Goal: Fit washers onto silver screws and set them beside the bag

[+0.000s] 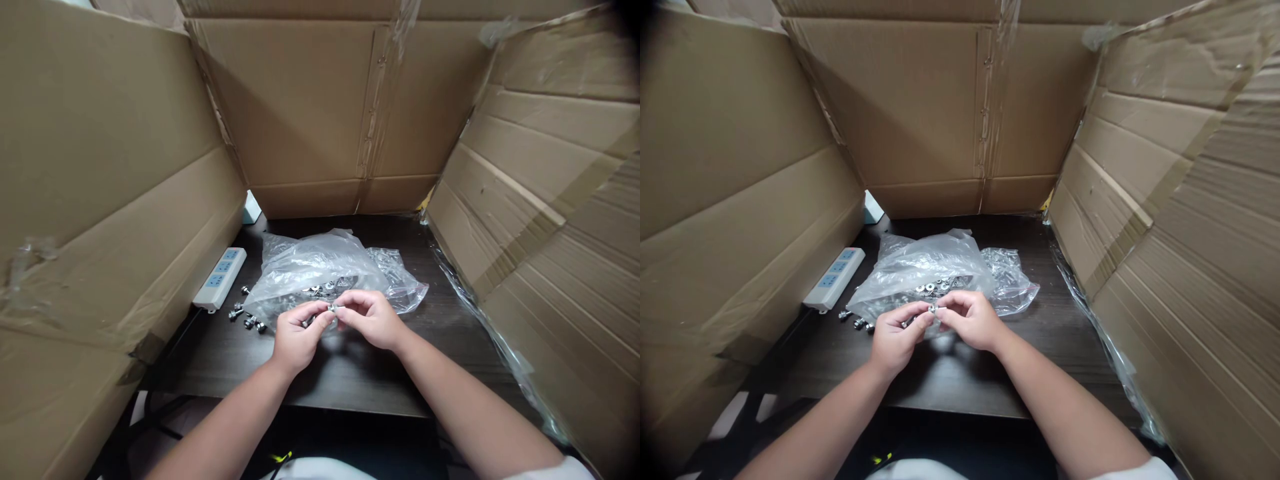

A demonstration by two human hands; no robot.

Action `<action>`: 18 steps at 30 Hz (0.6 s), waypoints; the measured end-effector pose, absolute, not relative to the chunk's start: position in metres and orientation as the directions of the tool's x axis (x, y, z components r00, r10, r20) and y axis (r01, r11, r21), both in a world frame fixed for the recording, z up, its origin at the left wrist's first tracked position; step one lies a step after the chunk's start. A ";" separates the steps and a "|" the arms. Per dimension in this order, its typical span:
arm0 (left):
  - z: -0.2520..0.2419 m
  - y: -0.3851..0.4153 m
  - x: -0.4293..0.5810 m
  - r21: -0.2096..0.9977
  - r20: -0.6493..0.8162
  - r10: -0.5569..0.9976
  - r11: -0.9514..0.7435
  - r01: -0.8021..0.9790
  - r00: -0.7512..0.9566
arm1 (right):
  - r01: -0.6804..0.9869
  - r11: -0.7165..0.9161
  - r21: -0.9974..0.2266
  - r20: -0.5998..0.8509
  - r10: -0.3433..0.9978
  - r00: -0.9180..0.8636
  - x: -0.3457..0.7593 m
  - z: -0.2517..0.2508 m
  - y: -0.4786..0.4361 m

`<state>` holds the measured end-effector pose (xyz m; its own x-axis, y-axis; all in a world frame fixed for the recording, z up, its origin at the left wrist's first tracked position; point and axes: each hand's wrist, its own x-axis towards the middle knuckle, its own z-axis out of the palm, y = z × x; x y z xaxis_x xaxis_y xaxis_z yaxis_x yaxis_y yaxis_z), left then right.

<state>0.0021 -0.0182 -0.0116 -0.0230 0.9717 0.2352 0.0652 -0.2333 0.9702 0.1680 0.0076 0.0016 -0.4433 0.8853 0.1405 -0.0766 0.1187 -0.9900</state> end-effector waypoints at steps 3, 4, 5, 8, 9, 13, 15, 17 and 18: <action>-0.013 -0.018 0.003 0.983 0.180 0.982 -0.178 0.034 -0.051 | 0.031 0.102 -0.994 0.078 0.891 -0.446 0.170 0.001 0.010; -0.014 -0.018 0.003 0.988 0.156 0.986 -0.155 0.010 -0.056 | 0.017 0.101 -0.995 0.083 0.895 -0.439 0.170 0.001 0.010; -0.015 -0.018 0.003 0.991 0.132 0.990 -0.133 -0.018 -0.054 | -0.023 0.102 -0.995 0.102 0.897 -0.430 0.171 0.001 0.010; -0.017 -0.017 0.002 0.990 0.094 0.995 -0.095 -0.104 -0.018 | -0.187 0.094 -0.978 0.169 0.880 -0.443 0.171 0.002 0.009; -0.017 -0.017 0.002 0.988 0.092 0.996 -0.091 -0.128 -0.002 | -0.226 0.092 -0.970 0.188 0.875 -0.447 0.170 0.002 0.008; -0.017 -0.017 0.002 0.982 0.087 0.995 -0.079 -0.169 0.040 | -0.200 0.138 -0.970 0.213 0.880 -0.424 0.167 0.005 0.005; -0.017 -0.017 0.002 0.985 0.076 0.997 -0.071 -0.160 0.027 | -0.107 0.176 -0.979 0.205 0.881 -0.426 0.167 0.007 0.003; -0.016 -0.017 0.003 0.988 0.065 0.998 -0.065 -0.139 -0.001 | 0.023 0.233 -0.972 0.199 0.876 -0.440 0.167 0.008 0.003; -0.016 -0.017 0.003 0.990 0.060 0.998 -0.062 -0.125 -0.016 | 0.085 0.259 -0.962 0.197 0.875 -0.443 0.167 0.008 0.003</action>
<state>0.0030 -0.0172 -0.0159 -0.0158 0.9981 0.0604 -0.1253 -0.0619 0.9902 0.1673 0.0028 0.0078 -0.4429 0.8747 0.1967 0.0847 0.2592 -0.9621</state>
